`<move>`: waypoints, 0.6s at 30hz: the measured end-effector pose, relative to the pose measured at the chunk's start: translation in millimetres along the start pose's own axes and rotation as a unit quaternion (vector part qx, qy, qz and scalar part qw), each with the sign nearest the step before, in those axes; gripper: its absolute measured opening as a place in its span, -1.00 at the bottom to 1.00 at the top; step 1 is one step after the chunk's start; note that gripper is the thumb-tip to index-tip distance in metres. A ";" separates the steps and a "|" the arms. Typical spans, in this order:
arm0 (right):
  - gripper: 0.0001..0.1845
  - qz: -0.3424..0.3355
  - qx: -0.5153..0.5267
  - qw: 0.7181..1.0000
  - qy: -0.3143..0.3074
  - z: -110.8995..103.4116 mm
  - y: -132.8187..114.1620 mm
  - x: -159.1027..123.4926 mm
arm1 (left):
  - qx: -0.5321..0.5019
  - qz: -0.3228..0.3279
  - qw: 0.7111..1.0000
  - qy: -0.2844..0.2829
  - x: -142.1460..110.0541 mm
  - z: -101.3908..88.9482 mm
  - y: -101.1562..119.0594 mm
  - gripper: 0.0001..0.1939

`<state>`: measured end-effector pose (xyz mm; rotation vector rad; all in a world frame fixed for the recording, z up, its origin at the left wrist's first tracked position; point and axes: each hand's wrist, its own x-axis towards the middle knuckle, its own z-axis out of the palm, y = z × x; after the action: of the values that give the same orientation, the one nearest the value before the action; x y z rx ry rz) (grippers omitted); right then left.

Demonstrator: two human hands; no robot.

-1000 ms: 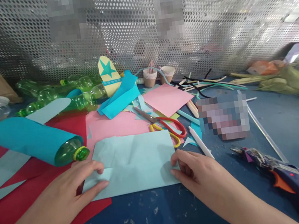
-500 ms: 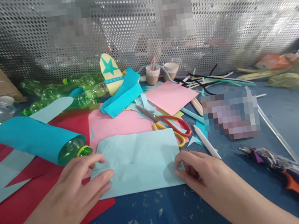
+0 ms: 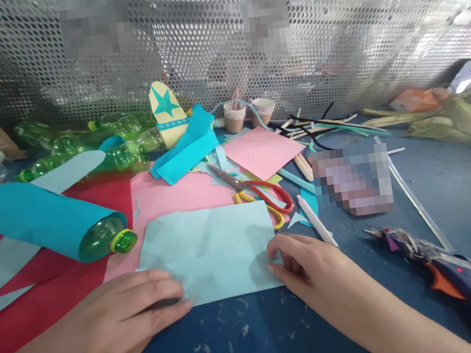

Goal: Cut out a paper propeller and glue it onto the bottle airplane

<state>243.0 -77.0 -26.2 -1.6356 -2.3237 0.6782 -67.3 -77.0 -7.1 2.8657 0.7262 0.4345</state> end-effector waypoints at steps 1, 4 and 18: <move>-0.87 -0.016 -0.007 1.000 0.006 -0.8 0.6 0.2 | -0.010 -0.008 1.000 0.003 1.4 0.0 2.5 -0.61; -0.85 -0.105 -0.054 0.988 0.096 -3.2 -5.1 -1.7 | -0.012 -0.018 1.000 0.012 4.5 1.3 9.6 -0.62; -0.57 -0.315 -0.182 0.919 0.151 40.8 -54.0 -7.8 | -0.033 -0.009 0.999 0.006 4.3 4.3 13.1 -0.68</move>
<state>183.5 -109.0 -34.7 -0.8908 -2.6049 -0.1415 -56.5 -86.6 -7.4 2.7956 0.7267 0.4652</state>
